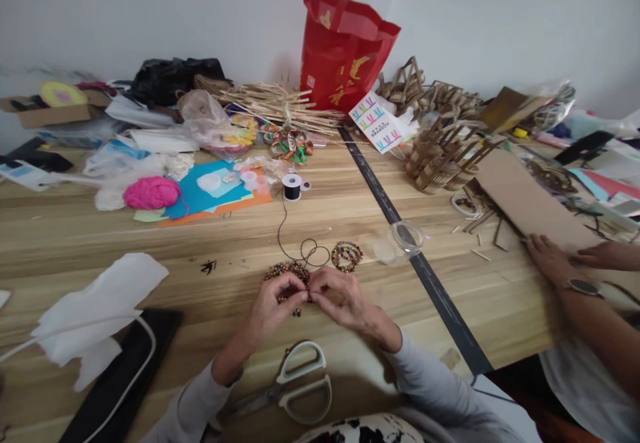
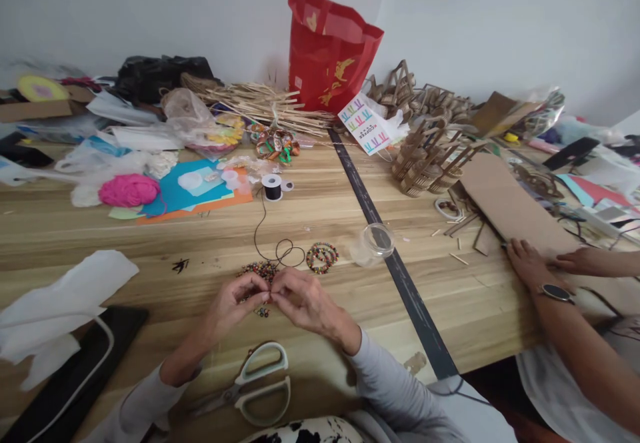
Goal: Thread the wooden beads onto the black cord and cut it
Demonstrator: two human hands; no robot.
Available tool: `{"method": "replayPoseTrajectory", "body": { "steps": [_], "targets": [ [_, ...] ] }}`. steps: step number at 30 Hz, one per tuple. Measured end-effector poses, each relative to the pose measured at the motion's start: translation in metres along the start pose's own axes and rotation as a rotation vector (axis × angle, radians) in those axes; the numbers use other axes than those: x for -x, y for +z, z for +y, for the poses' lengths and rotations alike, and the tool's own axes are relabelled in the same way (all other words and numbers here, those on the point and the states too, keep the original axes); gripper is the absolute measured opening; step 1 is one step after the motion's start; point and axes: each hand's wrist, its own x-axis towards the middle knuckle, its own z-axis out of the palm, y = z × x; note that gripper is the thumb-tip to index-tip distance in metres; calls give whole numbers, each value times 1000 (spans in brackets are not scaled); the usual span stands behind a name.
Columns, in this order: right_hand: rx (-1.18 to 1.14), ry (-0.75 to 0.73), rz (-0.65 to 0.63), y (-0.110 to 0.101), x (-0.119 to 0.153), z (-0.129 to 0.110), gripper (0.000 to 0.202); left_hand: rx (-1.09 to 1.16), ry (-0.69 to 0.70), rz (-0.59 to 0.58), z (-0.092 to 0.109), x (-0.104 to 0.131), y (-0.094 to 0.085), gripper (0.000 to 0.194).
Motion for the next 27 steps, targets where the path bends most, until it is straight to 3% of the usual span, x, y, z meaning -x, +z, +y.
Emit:
{"method": "replayPoseTrajectory", "body": {
  "steps": [9,16,23,27],
  "targets": [
    [-495,354,47,1,1,-2,26,46,7,-30,-3,0,1,13],
    [-685,432,108,-2,3,5,24,-99,144,58,-15,11,-10,7],
    [-677,463,140,-9,2,5,25,-478,163,-331,-32,50,-29,19],
    [-661,452,154,-10,1,5,24,-630,233,-396,-35,60,-27,22]
  ]
}}
